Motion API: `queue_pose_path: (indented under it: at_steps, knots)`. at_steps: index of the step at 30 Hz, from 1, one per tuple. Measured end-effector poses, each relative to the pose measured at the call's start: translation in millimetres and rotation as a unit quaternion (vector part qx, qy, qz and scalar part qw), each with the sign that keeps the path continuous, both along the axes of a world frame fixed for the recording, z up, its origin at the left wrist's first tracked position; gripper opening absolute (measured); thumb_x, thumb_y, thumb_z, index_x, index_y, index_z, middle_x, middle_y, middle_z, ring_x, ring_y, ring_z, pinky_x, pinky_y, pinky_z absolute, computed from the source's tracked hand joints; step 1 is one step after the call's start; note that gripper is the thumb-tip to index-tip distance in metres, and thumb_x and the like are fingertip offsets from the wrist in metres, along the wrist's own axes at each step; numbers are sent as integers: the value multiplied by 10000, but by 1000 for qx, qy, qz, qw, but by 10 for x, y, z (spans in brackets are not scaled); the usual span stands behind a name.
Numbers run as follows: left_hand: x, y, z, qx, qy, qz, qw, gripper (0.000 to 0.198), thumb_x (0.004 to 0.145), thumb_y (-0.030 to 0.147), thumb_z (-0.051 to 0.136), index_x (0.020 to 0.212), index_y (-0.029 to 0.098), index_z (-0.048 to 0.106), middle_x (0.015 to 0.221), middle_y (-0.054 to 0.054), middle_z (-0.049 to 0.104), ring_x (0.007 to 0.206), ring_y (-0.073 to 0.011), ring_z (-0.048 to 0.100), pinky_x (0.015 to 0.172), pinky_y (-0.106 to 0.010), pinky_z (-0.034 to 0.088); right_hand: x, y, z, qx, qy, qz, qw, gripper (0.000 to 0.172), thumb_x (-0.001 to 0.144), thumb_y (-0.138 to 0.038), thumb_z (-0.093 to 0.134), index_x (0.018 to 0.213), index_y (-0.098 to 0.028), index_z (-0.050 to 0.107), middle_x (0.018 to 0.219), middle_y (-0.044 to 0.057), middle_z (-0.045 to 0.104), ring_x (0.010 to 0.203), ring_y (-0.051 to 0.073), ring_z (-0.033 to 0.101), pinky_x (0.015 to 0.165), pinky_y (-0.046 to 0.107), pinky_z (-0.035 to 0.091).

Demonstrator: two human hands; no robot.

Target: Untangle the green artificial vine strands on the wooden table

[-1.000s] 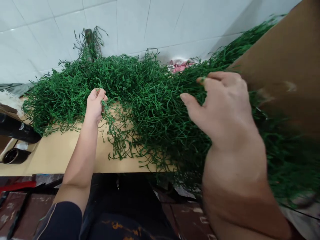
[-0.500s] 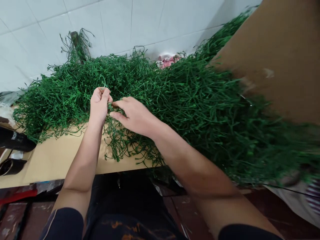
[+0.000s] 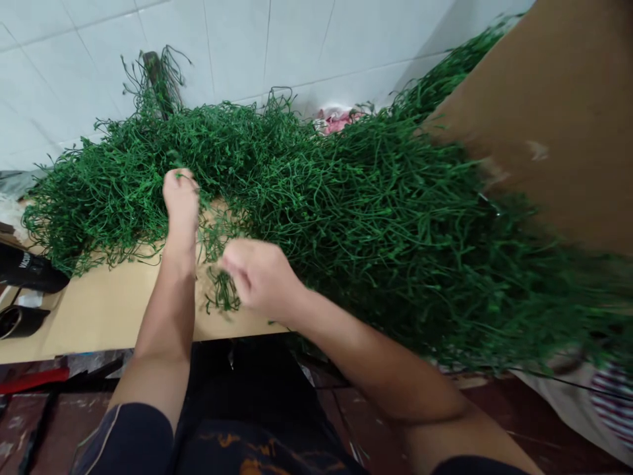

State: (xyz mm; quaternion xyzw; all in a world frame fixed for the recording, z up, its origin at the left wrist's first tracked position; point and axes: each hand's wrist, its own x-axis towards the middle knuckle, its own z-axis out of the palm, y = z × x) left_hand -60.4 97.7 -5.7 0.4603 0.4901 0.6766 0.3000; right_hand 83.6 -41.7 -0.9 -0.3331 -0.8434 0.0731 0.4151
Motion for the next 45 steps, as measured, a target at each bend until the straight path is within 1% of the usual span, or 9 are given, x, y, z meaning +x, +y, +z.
queue_pose_path:
  at_steps: [4, 8, 11, 17, 23, 31, 35, 42, 45]
  knots:
    - [-225, -44, 52, -26, -38, 40, 998, 189, 849, 259, 470, 702, 207, 362, 465, 95, 337, 342, -36, 270, 351, -173, 195, 269, -22, 50, 84, 19, 37, 996, 208, 818, -112, 402, 636, -159, 492, 575, 5, 435, 564, 97, 397, 549, 219, 346]
    - [-153, -150, 39, 19, 18, -35, 999, 220, 818, 276, 544, 690, 202, 381, 491, 78, 372, 399, -43, 354, 407, -176, 281, 766, 508, 103, 27, -16, -270, 962, 218, 842, -297, 472, 739, -143, 588, 710, 81, 516, 730, 181, 491, 677, 345, 395]
    - [-67, -165, 11, 48, 53, -42, 997, 238, 808, 296, 571, 694, 195, 388, 537, 64, 411, 449, -45, 401, 460, -183, 332, 979, 736, 185, 9, -48, -367, 929, 355, 816, -446, 514, 936, -128, 619, 947, 167, 541, 964, 283, 483, 807, 463, 361]
    - [116, -218, 55, 64, 67, -90, 992, 246, 798, 322, 588, 718, 191, 395, 607, 49, 443, 482, -41, 431, 474, -185, 354, 350, 516, 186, -60, -38, -193, 979, 434, 815, -498, 493, 997, -119, 604, 1016, 160, 570, 1024, 280, 472, 868, 457, 372]
    - [157, -335, 180, 5, 15, -144, 989, 270, 792, 350, 593, 720, 204, 378, 519, 82, 370, 370, -19, 307, 350, -165, 234, -167, 565, -42, -215, 90, -3, 973, 187, 828, -329, 495, 793, -146, 510, 697, 13, 526, 627, 108, 448, 620, 259, 365]
    - [139, -246, 134, -8, 5, -103, 995, 271, 800, 375, 578, 719, 202, 385, 484, 86, 349, 368, -26, 323, 366, -181, 219, -165, 292, -50, -109, 139, -26, 984, 276, 870, -249, 350, 611, -198, 268, 565, -30, 328, 536, 84, 328, 551, 241, 289]
    - [-132, -86, 125, -32, -36, 28, 998, 256, 851, 364, 491, 705, 205, 353, 473, 96, 332, 339, -20, 263, 342, -177, 165, -25, 19, 53, 16, 97, 21, 995, 256, 864, -192, 357, 612, -194, 312, 557, -21, 359, 527, 83, 343, 530, 226, 312]
    - [-128, -328, 228, -24, 10, -49, 998, 231, 782, 288, 603, 716, 203, 398, 487, 82, 391, 368, -22, 331, 346, -155, 229, 730, 491, 185, 35, 48, -291, 955, 235, 834, -374, 484, 885, -155, 556, 961, 154, 496, 966, 280, 459, 774, 444, 395]
    - [74, -361, 238, -26, 22, -89, 995, 218, 781, 230, 599, 697, 199, 400, 505, 75, 410, 387, -28, 357, 366, -160, 251, 616, 510, 205, 59, 19, -301, 951, 385, 793, -370, 555, 1106, -147, 528, 1162, 189, 440, 1110, 345, 368, 840, 521, 357]
